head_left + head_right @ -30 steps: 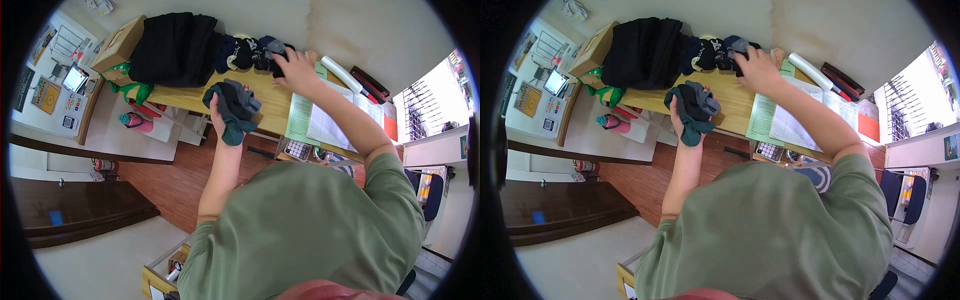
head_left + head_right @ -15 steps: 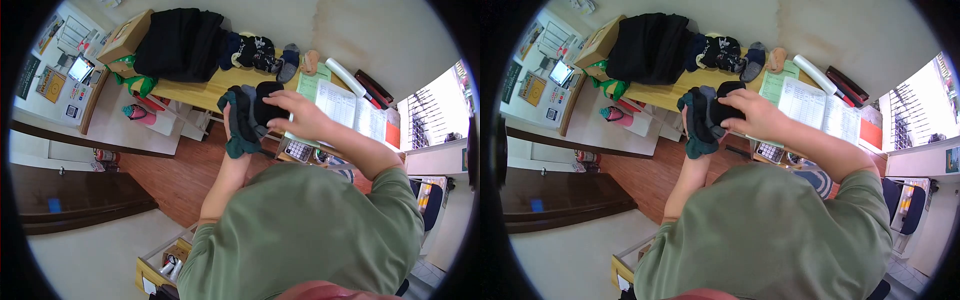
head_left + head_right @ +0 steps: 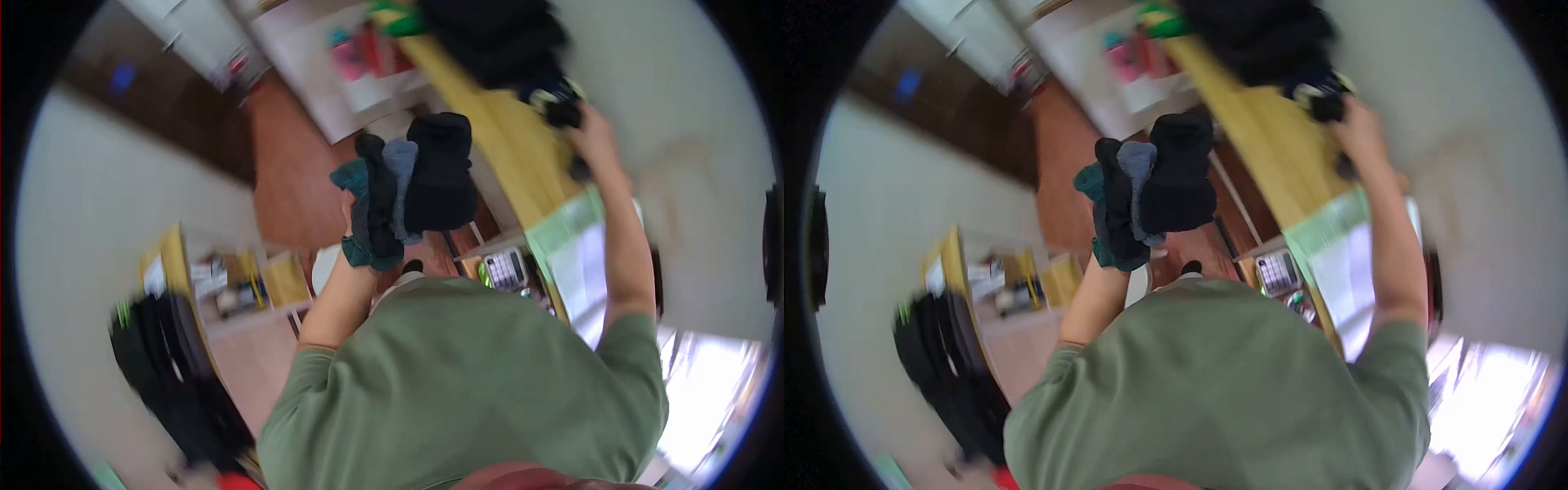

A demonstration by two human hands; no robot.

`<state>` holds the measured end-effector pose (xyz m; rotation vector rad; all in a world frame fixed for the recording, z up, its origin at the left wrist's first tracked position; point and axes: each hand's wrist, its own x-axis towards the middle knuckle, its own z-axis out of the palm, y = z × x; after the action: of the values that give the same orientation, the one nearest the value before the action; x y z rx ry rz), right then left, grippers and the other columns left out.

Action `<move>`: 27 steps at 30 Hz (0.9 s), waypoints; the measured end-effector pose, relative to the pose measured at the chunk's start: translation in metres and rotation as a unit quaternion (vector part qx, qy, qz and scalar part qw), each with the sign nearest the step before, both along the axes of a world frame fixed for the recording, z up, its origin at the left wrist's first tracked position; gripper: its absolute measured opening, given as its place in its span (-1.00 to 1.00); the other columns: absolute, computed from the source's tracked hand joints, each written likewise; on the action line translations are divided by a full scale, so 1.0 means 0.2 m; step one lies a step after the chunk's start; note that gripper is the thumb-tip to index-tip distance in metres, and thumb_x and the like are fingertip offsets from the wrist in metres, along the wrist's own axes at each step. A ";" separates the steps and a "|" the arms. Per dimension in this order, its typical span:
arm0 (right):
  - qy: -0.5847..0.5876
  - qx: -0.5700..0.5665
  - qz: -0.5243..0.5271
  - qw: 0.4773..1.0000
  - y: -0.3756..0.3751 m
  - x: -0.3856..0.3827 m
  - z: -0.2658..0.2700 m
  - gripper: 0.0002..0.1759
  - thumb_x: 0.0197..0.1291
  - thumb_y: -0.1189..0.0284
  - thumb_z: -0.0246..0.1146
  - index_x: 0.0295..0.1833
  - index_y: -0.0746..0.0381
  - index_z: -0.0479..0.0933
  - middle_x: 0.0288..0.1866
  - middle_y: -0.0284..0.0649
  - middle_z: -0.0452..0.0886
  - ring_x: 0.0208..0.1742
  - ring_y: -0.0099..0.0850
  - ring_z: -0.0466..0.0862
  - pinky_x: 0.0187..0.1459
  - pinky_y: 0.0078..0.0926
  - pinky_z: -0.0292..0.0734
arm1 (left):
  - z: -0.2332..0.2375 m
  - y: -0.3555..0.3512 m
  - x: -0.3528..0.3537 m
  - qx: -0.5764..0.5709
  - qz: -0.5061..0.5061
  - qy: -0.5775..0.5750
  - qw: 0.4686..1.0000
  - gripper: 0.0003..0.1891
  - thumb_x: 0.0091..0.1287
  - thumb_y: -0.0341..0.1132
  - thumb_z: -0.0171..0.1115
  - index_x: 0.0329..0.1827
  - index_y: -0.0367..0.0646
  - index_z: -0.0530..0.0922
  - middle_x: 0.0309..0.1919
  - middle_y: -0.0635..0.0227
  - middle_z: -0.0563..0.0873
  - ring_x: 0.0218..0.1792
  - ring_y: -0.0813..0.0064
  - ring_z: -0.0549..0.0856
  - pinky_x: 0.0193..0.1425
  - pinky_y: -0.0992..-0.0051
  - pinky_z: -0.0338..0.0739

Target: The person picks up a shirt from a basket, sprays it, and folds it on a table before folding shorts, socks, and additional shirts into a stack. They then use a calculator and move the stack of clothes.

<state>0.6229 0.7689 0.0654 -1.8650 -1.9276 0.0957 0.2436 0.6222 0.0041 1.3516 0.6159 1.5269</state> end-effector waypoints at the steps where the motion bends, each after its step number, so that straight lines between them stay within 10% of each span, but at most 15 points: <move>1: -0.036 0.046 0.025 0.998 0.03 0.00 0.07 -0.48 -0.03 0.51 0.30 0.15 0.28 0.56 -0.02 0.09 0.67 0.04 0.02 0.67 0.10 -0.18 0.55 | -0.01 -0.08 -0.09 -0.015 0.018 -0.039 0.999 -0.25 0.38 0.18 -0.01 0.49 -0.16 0.26 0.41 0.10 0.43 0.38 0.15 0.48 0.48 0.20 0.37; 5: 0.041 0.150 0.288 0.945 -0.26 -0.63 0.52 -0.47 0.04 0.57 0.25 0.22 0.28 0.53 0.20 -0.04 0.58 0.31 -0.14 0.52 0.35 -0.32 0.36 | 0.00 -0.50 -0.28 -0.137 0.003 -0.315 0.939 -0.26 0.32 0.12 0.12 0.48 -0.12 0.31 0.37 0.11 0.48 0.35 0.18 0.51 0.46 0.24 0.40; 9: 0.164 -0.022 0.644 0.747 -0.84 -1.40 0.39 -0.33 0.02 0.50 0.44 0.32 0.18 0.48 0.39 -0.02 0.42 0.45 -0.09 0.38 0.45 -0.17 0.23 | 0.17 -0.83 -0.26 -0.158 0.067 -0.445 0.879 -0.23 0.31 0.15 0.19 0.47 -0.17 0.34 0.36 0.09 0.51 0.32 0.17 0.55 0.46 0.19 0.41; 13: 0.220 -0.002 0.753 0.621 -1.28 -1.74 0.20 -0.23 -0.12 0.54 0.50 0.32 0.17 0.46 0.53 0.04 0.21 0.48 -0.04 0.33 0.43 -0.18 0.26 | 0.10 -1.31 -0.31 -0.039 0.111 -0.531 0.839 -0.29 0.34 0.08 0.17 0.46 -0.16 0.35 0.31 0.12 0.57 0.28 0.21 0.60 0.45 0.20 0.43; 21: 0.304 -0.163 0.866 0.361 -2.37 -2.28 0.10 -0.24 -0.15 0.47 0.48 0.29 0.15 0.45 0.49 0.10 0.25 0.48 -0.06 0.33 0.44 -0.14 0.23 | 0.22 -2.82 -0.26 0.033 0.511 -0.409 0.755 -0.35 0.40 0.00 0.12 0.43 -0.25 0.35 0.28 -0.01 0.56 0.17 0.17 0.67 0.27 0.21 0.61; 27: 0.398 -0.095 0.887 0.212 -3.53 -2.63 0.25 -0.21 -0.14 0.39 0.53 0.33 0.11 0.47 0.46 0.06 0.29 0.47 -0.03 0.32 0.41 -0.15 0.28 | 0.64 -4.07 -0.36 -0.253 0.898 0.001 0.360 -0.35 0.23 0.14 0.34 0.09 -0.32 0.59 -0.20 0.14 0.78 -0.13 0.19 0.78 -0.07 0.40 0.65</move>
<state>0.0974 0.0635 0.1162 1.2904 -1.8020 1.4978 0.1710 -0.1918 0.1326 -0.5630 2.8160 2.2441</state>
